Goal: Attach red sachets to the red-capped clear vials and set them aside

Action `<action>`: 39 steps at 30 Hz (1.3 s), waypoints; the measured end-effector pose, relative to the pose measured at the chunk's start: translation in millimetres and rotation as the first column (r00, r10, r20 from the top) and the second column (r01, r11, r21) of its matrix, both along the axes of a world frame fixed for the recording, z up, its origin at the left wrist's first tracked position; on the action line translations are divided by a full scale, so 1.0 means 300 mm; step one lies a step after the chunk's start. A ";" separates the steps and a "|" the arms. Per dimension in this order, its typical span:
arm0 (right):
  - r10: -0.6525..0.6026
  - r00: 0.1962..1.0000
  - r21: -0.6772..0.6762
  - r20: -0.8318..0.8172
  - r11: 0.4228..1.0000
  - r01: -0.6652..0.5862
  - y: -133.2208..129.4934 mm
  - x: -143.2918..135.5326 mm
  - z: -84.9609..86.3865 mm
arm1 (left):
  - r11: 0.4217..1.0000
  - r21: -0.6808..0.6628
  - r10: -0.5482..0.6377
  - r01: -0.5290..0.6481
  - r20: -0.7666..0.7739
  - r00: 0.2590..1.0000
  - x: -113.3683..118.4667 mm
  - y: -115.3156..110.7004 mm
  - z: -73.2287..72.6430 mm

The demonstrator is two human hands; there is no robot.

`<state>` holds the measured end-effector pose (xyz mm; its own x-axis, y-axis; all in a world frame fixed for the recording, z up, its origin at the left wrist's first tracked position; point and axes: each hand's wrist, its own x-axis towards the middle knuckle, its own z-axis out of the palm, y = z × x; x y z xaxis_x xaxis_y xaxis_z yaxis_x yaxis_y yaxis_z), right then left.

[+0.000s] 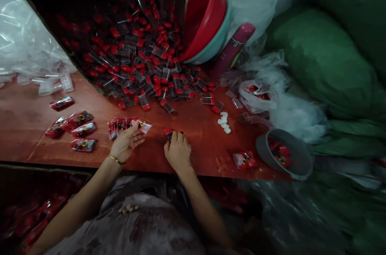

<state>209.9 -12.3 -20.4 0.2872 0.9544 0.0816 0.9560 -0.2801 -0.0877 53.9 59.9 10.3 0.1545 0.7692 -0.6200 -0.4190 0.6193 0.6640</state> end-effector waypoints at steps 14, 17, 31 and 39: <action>0.321 0.361 0.235 -0.876 0.936 -0.261 -0.091 0.039 0.116 | 0.981 0.134 -0.132 0.141 -0.071 0.989 0.024 -0.050 0.053; 0.219 0.291 0.150 -0.931 0.958 -0.243 -0.075 0.038 0.109 | 0.972 0.158 -0.162 0.174 -0.084 0.983 0.019 -0.053 0.055; 0.192 0.158 0.174 -0.969 0.977 -0.120 -0.042 0.010 0.076 | 0.922 0.333 -0.199 0.198 -0.032 0.979 0.039 -0.084 0.005; 0.277 0.329 0.301 -0.903 0.953 0.023 -0.022 -0.056 0.042 | 0.969 0.248 0.006 -0.019 0.053 0.999 0.066 -0.126 -0.024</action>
<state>193.1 -18.9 -7.9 0.1937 0.9796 0.0535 0.2247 0.0088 -0.9744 73.8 22.3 3.0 0.1704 0.9001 -0.4011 -0.4630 0.4324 0.7737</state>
